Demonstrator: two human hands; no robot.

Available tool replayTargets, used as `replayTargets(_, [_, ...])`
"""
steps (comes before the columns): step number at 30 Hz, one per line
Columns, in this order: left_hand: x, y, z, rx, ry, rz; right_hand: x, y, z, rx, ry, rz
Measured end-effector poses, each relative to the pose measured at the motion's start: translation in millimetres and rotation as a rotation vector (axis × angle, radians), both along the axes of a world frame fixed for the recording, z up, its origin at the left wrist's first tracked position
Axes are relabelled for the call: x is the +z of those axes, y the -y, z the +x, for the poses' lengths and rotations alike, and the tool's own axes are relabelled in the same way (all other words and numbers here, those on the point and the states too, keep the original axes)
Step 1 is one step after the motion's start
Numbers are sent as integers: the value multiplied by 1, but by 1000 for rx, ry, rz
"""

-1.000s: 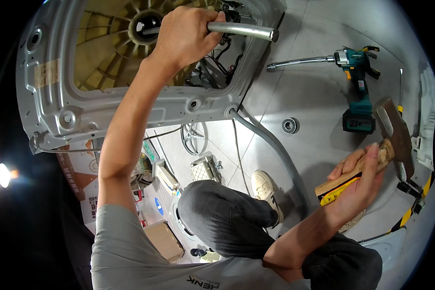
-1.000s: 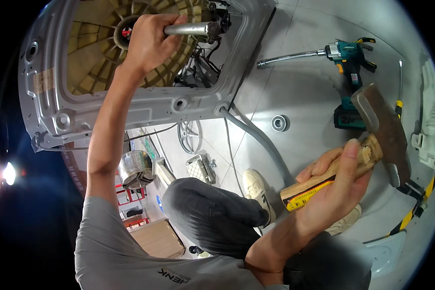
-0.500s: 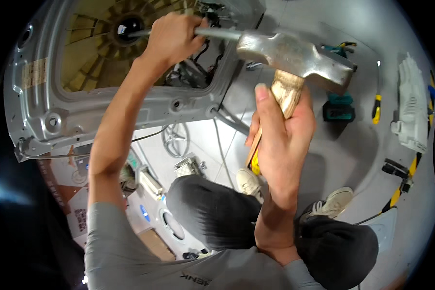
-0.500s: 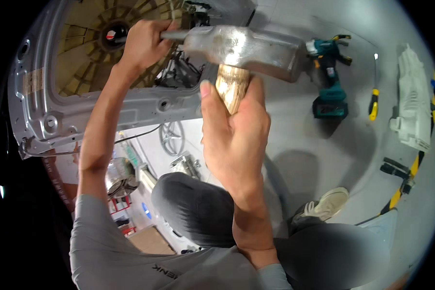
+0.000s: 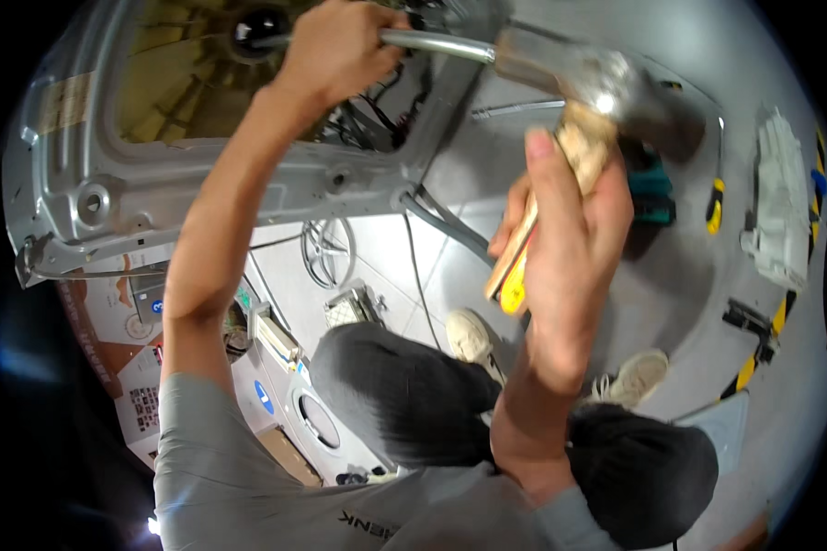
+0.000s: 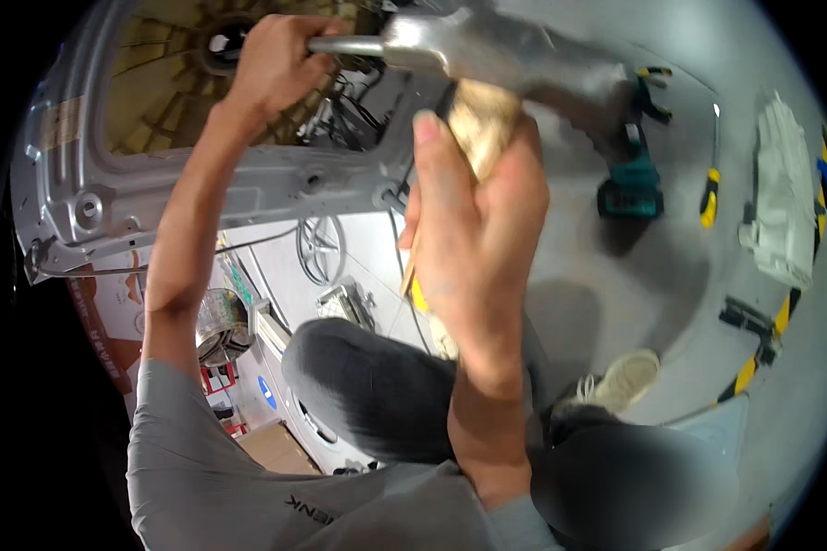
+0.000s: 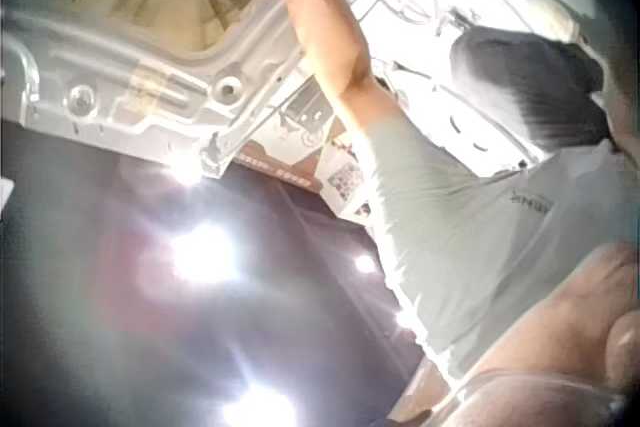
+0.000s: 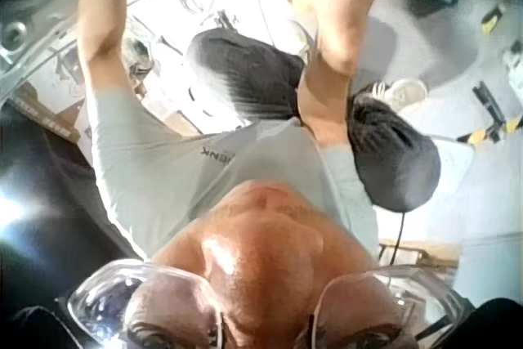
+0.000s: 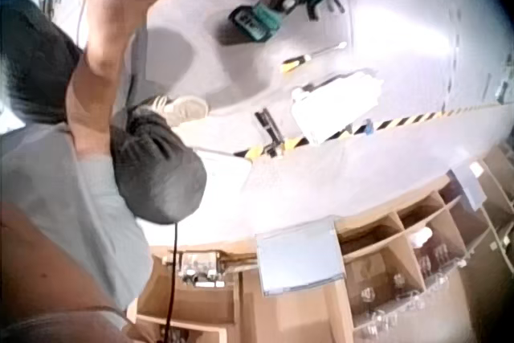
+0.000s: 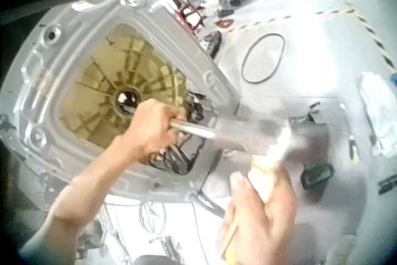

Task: The person uses a metal rod and a hammer to strike the center of a washing machine drum assembly, then picks up and shows a metal bearing to the camera.

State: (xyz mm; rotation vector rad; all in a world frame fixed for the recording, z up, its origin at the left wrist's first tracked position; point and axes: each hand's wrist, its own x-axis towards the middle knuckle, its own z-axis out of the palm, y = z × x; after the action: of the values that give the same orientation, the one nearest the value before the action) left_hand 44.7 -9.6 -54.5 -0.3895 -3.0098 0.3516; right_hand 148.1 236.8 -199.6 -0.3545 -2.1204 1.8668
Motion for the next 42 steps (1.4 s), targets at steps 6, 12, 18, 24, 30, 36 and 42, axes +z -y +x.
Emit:
replayTargets(6, [9,-20,-7,77,32,28,69,-66,-27,-203,63,-690])
replayTargets(12, [5,-25,-5,23,28,16,57,-26,0,-52,182,-794])
replayTargets(18, [13,5,0,34,1,28,64,15,4,261,381,-820])
replayTargets(24, [1,-27,-2,64,73,49,74,-71,-13,-272,-3,-571])
replayTargets(30, [-12,-7,-2,55,16,44,94,28,-34,214,90,-519])
replayTargets(36, [6,-13,-6,121,44,79,78,-38,-7,6,68,-785])
replayTargets(42, [11,-22,-9,72,-7,75,87,-65,-12,-158,45,-678])
